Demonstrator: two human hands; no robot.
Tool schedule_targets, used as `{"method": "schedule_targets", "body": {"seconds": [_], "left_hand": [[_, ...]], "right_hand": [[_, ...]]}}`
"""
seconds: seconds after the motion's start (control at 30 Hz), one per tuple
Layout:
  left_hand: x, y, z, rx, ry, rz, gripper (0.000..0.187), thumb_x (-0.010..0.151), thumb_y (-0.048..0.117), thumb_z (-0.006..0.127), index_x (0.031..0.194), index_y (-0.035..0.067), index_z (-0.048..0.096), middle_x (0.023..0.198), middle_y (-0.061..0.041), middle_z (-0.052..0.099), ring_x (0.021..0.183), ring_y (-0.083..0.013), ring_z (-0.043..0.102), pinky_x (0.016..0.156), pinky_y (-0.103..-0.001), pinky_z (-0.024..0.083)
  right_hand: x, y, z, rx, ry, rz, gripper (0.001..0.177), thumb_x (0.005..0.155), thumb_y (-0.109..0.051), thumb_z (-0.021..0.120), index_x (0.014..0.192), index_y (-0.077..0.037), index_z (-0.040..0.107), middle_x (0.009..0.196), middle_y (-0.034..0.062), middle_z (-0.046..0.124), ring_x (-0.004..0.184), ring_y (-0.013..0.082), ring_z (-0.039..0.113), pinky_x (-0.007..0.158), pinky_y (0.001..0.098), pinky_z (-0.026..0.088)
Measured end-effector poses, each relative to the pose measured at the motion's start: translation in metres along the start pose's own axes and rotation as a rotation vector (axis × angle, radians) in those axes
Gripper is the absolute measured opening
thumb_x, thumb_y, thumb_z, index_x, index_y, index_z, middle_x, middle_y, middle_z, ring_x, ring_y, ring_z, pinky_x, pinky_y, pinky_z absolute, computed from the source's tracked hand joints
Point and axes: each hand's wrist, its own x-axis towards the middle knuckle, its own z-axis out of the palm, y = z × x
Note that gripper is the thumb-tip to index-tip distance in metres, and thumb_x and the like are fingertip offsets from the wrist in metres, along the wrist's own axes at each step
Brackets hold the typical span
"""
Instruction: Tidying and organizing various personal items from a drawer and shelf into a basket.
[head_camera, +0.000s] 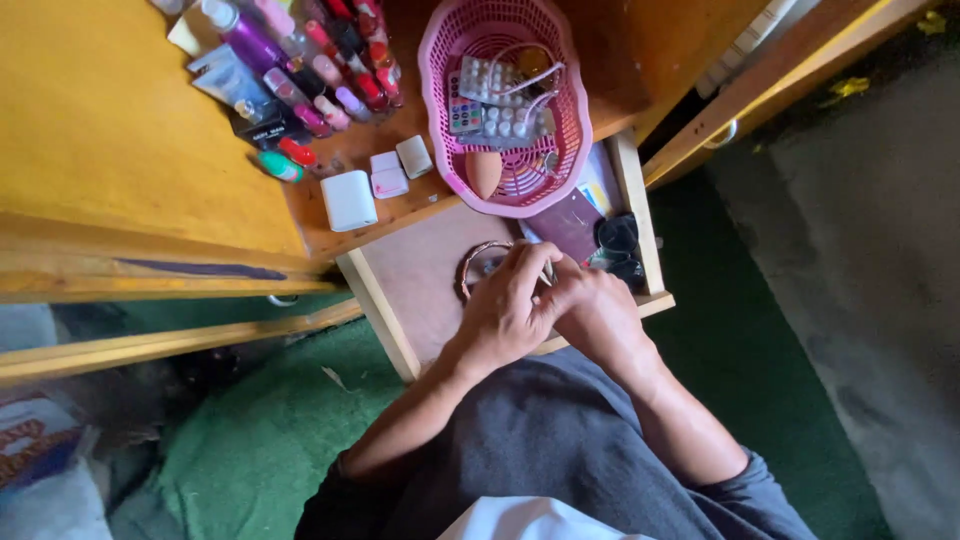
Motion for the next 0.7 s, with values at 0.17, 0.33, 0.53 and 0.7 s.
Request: {"method": "schedule_targets", "body": {"seconds": [0.17, 0.33, 0.53, 0.7], "left_hand": [[0.004, -0.001, -0.005, -0.186, 0.096, 0.07, 0.018, 0.108, 0.017, 0.046, 0.115, 0.006, 0.058, 0.097, -0.013, 0.061, 0.089, -0.0374, 0.072, 0.073, -0.043, 0.06], [0.004, -0.005, -0.016, -0.273, 0.223, 0.046, 0.018, 0.108, 0.01, 0.045, 0.11, 0.003, 0.061, 0.093, -0.015, 0.064, 0.084, -0.0339, 0.069, 0.076, -0.043, 0.059], [0.002, 0.0, -0.017, -0.207, 0.36, 0.089, 0.019, 0.108, 0.013, 0.044, 0.11, 0.004, 0.061, 0.092, -0.015, 0.063, 0.084, -0.0392, 0.068, 0.075, -0.044, 0.057], [0.007, -0.002, -0.005, -0.147, 0.365, 0.183, 0.015, 0.107, 0.008, 0.045, 0.112, 0.004, 0.059, 0.095, -0.011, 0.059, 0.086, -0.0334, 0.066, 0.079, -0.041, 0.056]], "right_hand": [[0.006, 0.012, -0.012, 0.468, -0.008, -0.087, 0.023, 0.084, -0.017, 0.069, 0.103, -0.007, 0.064, 0.063, 0.022, 0.065, 0.056, 0.0446, 0.068, 0.051, 0.0529, 0.051], [0.003, 0.018, -0.02, 1.224, -0.23, -0.215, 0.048, 0.078, 0.007, 0.077, 0.122, 0.004, 0.057, 0.08, 0.0175, 0.072, 0.06, 0.02, 0.07, 0.057, 0.0348, 0.061], [-0.001, 0.018, 0.007, 1.657, -0.204, -0.268, 0.041, 0.098, -0.01, 0.063, 0.133, 0.004, 0.047, 0.091, 0.0203, 0.06, 0.054, 0.0182, 0.059, 0.048, 0.031, 0.053], [-0.005, 0.005, -0.01, 1.718, -0.186, -0.158, 0.028, 0.102, -0.004, 0.055, 0.127, 0.006, 0.052, 0.075, 0.0144, 0.052, 0.049, 0.01, 0.042, 0.042, 0.0223, 0.036]]}}
